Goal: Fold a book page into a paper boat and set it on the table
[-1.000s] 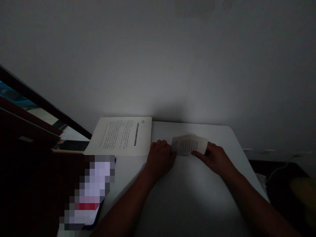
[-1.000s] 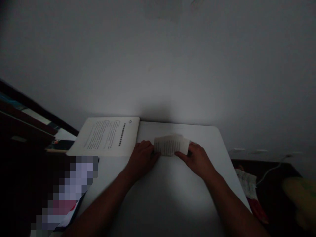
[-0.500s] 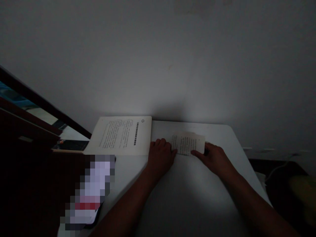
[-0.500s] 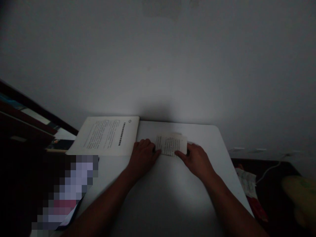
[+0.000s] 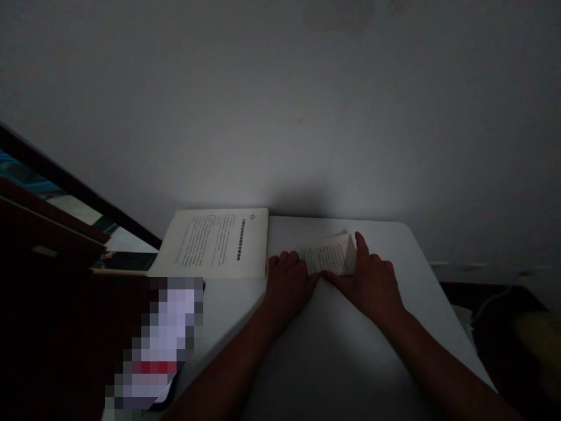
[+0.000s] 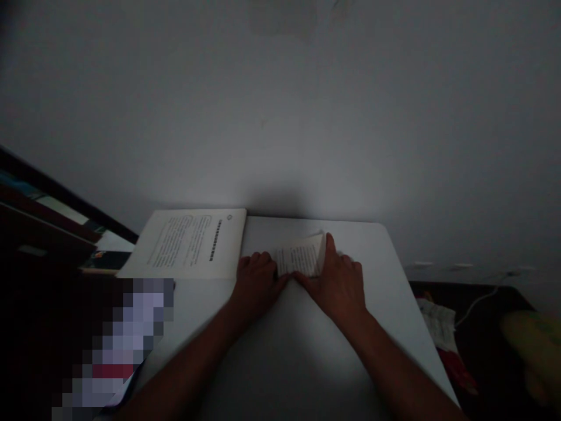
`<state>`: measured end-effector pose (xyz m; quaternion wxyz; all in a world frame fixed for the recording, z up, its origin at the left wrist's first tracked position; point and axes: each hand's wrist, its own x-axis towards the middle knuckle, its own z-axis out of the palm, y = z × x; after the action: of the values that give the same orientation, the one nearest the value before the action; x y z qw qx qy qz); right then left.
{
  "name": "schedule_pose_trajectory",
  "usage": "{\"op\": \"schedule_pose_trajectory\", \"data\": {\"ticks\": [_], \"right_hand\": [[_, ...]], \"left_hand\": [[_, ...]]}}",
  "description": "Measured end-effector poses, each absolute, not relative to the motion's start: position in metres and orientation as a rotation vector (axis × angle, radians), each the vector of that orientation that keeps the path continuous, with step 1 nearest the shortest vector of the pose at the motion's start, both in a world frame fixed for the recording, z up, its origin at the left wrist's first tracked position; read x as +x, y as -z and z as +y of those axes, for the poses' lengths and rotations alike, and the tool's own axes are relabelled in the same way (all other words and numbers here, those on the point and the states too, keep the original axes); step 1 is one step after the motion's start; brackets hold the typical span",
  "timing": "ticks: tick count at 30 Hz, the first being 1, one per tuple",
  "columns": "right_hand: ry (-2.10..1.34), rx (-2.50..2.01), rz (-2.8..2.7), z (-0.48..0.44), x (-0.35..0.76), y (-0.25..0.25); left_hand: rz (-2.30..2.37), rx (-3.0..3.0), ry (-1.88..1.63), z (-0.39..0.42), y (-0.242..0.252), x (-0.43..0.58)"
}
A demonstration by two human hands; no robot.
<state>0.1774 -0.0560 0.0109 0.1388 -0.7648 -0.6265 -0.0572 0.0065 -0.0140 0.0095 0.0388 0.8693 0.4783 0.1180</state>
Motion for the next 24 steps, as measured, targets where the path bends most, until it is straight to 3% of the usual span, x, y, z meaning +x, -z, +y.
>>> {"op": "schedule_pose_trajectory", "data": {"ticks": [14, 24], "right_hand": [[0.117, -2.146, -1.861, -0.06, 0.183, -0.004], [-0.22, -2.182, -1.772, -0.058, 0.209, -0.01]], "left_hand": [[1.493, 2.549, -0.384, -0.02, -0.011, 0.008], [1.513, 2.548, -0.398, -0.02, -0.009, 0.008]]}}
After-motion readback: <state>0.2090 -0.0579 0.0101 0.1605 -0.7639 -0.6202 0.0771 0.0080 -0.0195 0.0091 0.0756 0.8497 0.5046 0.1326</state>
